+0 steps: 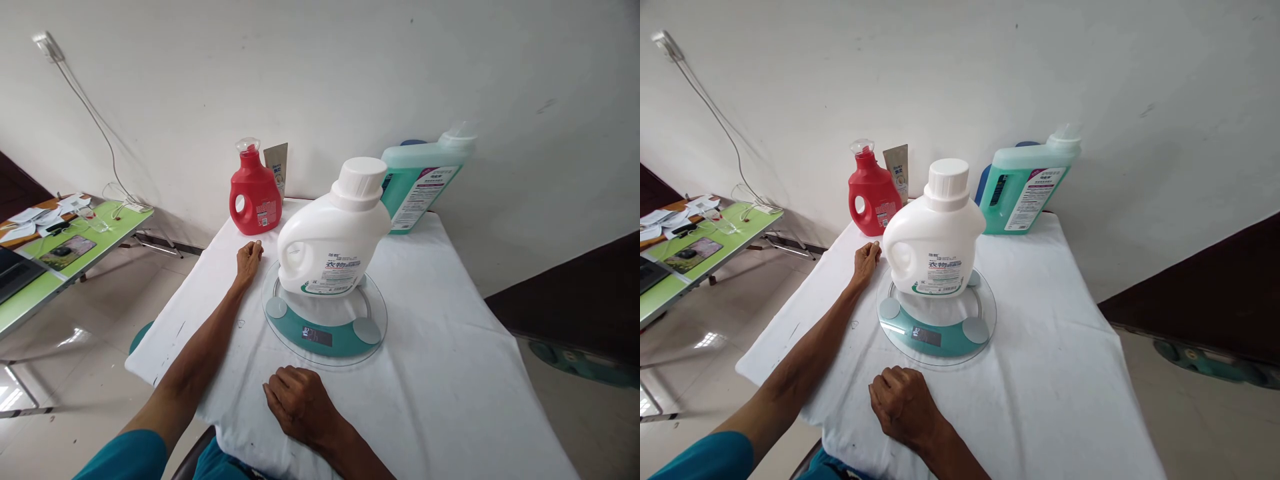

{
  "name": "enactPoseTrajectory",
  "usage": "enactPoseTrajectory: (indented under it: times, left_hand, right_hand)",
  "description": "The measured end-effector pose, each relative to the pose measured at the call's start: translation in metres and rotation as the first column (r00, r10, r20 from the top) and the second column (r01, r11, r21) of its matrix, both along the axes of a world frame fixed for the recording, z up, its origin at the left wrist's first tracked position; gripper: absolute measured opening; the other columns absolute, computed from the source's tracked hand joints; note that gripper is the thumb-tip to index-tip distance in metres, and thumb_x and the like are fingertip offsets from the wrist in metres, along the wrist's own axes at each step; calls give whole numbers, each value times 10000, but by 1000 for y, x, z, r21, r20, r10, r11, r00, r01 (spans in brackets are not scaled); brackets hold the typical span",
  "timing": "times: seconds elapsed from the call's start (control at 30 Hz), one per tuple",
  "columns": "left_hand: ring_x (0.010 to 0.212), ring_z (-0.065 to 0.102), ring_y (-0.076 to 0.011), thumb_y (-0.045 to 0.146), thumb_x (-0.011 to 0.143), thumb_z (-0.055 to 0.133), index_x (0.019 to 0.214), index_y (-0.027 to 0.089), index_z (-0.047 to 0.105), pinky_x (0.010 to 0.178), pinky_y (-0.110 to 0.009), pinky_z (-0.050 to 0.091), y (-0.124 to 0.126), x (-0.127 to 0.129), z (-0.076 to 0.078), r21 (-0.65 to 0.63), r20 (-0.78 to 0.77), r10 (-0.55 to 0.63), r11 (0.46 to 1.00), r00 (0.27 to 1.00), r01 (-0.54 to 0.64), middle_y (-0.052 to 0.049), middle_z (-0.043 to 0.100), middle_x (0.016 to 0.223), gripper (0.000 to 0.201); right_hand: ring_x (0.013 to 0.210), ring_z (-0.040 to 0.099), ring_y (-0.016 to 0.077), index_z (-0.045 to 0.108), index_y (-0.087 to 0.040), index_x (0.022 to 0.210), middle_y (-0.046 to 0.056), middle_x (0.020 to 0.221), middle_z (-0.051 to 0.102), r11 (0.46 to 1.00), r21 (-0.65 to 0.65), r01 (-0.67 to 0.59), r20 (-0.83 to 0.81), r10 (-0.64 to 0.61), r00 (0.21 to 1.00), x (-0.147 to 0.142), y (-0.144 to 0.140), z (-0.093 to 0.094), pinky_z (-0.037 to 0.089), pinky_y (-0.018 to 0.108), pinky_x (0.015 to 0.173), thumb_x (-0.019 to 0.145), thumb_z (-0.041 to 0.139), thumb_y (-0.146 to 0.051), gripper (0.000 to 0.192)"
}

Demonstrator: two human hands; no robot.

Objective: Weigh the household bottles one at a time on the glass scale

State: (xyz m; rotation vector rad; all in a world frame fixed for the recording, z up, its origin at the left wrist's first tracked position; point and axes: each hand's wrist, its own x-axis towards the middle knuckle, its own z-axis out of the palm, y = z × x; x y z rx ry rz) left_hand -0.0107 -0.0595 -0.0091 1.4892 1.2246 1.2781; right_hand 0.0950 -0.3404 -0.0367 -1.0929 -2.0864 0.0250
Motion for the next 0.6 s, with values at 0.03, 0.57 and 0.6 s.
enactPoseTrajectory:
  times: [0.03,0.57,0.6]
  left_hand:
    - [534,382,-105,527,951,546,663,200,501,539,-259,313,0,0,0,1,2,-1,1000,1000,1,35,455,573,439]
    - [570,405,-116,481,968,532,634,194,497,606,-270,343,-7,2,6,55,-125,-20,998,992,27,33,457,556,442]
    - [570,405,-115,472,971,529,628,194,491,610,-270,344,-8,2,7,63,-141,-24,997,990,33,32,455,552,443]
  right_hand:
    - [552,370,136,457,-207,656,-18,619,467,1000,3,0,1,0,1000,0,0,0,194,334,537,986,468,-114,343]
    - [543,377,130,455,-207,658,-16,615,480,1000,-4,-3,14,3,1000,1,-1,0,192,327,540,986,464,-111,342]
    - [540,376,129,453,-207,656,-17,613,479,1000,-5,-3,14,3,1000,1,-1,0,191,327,539,986,465,-112,343]
